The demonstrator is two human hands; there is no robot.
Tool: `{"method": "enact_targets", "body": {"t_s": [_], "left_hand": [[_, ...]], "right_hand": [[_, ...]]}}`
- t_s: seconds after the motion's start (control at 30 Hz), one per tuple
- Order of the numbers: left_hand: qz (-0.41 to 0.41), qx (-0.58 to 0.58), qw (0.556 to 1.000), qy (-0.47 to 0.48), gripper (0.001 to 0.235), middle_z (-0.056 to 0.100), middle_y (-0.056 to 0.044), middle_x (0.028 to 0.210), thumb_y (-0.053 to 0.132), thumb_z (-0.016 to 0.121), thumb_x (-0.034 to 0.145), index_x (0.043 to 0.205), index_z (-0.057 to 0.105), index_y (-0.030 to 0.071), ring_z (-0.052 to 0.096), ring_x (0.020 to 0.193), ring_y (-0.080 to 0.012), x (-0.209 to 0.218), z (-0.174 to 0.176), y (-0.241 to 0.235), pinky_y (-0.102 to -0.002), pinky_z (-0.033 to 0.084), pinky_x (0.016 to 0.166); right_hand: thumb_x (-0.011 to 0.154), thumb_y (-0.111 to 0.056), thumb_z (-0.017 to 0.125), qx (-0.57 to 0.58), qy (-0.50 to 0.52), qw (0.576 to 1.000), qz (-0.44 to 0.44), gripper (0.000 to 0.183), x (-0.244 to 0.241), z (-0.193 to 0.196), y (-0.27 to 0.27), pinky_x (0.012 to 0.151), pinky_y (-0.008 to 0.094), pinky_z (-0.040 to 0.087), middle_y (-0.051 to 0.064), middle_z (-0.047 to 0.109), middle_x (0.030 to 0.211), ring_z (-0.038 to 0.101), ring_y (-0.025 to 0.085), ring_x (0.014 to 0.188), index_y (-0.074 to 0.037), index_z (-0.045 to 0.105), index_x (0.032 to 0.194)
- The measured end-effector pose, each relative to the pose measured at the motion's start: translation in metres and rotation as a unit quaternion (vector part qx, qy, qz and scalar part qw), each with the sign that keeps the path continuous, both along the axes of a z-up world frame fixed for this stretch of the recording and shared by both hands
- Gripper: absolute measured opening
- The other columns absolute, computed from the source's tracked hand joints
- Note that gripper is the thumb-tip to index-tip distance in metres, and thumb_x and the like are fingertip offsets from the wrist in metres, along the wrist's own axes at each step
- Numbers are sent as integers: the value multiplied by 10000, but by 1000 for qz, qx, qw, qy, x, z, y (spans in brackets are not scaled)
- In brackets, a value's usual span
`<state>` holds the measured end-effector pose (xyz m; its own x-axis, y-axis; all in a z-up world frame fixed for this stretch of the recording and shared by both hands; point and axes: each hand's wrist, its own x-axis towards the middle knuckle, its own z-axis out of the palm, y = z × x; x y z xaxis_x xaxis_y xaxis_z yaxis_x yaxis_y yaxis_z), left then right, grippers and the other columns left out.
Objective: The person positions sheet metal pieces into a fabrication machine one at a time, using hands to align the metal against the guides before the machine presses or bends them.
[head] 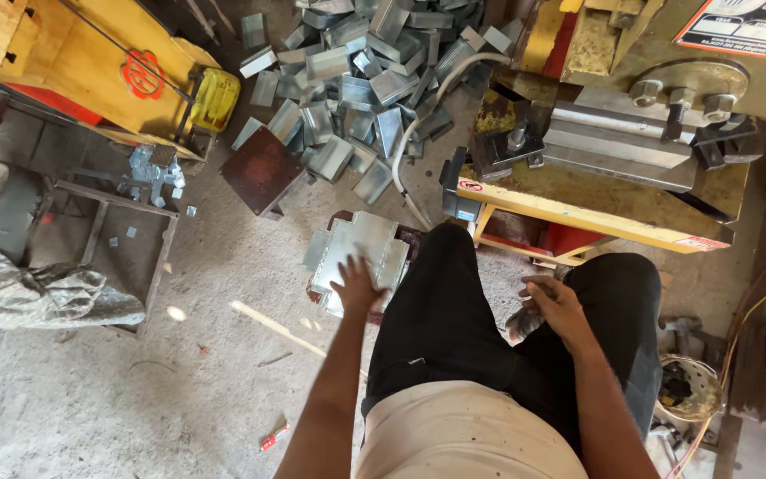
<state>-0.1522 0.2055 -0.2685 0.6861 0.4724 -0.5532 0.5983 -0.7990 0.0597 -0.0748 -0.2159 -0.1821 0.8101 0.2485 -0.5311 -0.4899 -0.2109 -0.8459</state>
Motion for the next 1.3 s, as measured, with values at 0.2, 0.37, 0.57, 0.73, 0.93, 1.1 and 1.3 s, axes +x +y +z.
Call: {"method": "enact_targets", "body": {"t_s": [0.2, 0.37, 0.57, 0.73, 0.93, 1.1, 1.3], "left_hand": [[-153, 101, 982, -36, 543, 102, -199, 1697, 242, 467, 1062, 1575, 299, 302, 123, 1528, -506, -6, -21, -36, -856, 254, 1034], [-118, 65, 989, -63, 501, 166, -188, 1687, 208, 410, 1071, 1564, 338, 256, 207, 1515, -505, -6, -18, -30, -800, 297, 1091], [33, -124, 983, -128, 742, 544, -215, 1437, 181, 577, 944, 1620, 273, 150, 583, 1253, -433, -24, 3, -12, -522, 502, 1076], [8, -18, 977, -210, 766, 602, -172, 1342, 213, 691, 890, 1549, 321, 90, 600, 1174, -396, -24, 15, 26, -521, 546, 932], [-78, -22, 984, -161, 795, 470, -111, 1444, 302, 795, 798, 1452, 371, 148, 456, 1332, -359, -5, -1, -7, -556, 540, 950], [-104, 41, 991, -69, 530, 319, -123, 1542, 201, 565, 1008, 1497, 381, 284, 372, 1355, -446, 7, -26, -41, -777, 472, 904], [-86, 40, 992, -83, 652, 259, -143, 1591, 236, 634, 956, 1530, 326, 218, 320, 1400, -493, 9, -28, -32, -786, 442, 940]], "right_hand": [[1011, -220, 618, 7, -14, 1000, 13, 304, -4, -15, -2, 766, 296, 561, 94, 737, 1015, 690, 158, 877, -38, 696, 1242], [1017, -214, 621, 25, -22, 999, -8, 301, -3, -14, -7, 767, 292, 559, 88, 734, 1011, 673, 155, 869, -33, 692, 1247], [1018, -221, 614, 28, -26, 999, 2, 296, -4, -8, -3, 767, 291, 568, 83, 734, 1003, 690, 157, 872, -34, 689, 1235], [1030, -221, 614, 10, -45, 998, 32, 303, -2, -3, 6, 753, 303, 560, 92, 724, 994, 684, 175, 858, -27, 694, 1249], [1023, -208, 612, 24, -35, 999, 24, 300, -2, 1, 9, 756, 303, 560, 91, 725, 1018, 683, 171, 879, -22, 677, 1249], [1025, -201, 607, 29, -26, 999, 11, 287, -13, 4, -2, 781, 296, 571, 95, 714, 1017, 687, 172, 887, -26, 675, 1243], [1031, -191, 598, 17, -21, 1000, -3, 283, -5, 8, -3, 783, 300, 564, 97, 721, 1021, 677, 163, 877, -28, 681, 1246]]}}
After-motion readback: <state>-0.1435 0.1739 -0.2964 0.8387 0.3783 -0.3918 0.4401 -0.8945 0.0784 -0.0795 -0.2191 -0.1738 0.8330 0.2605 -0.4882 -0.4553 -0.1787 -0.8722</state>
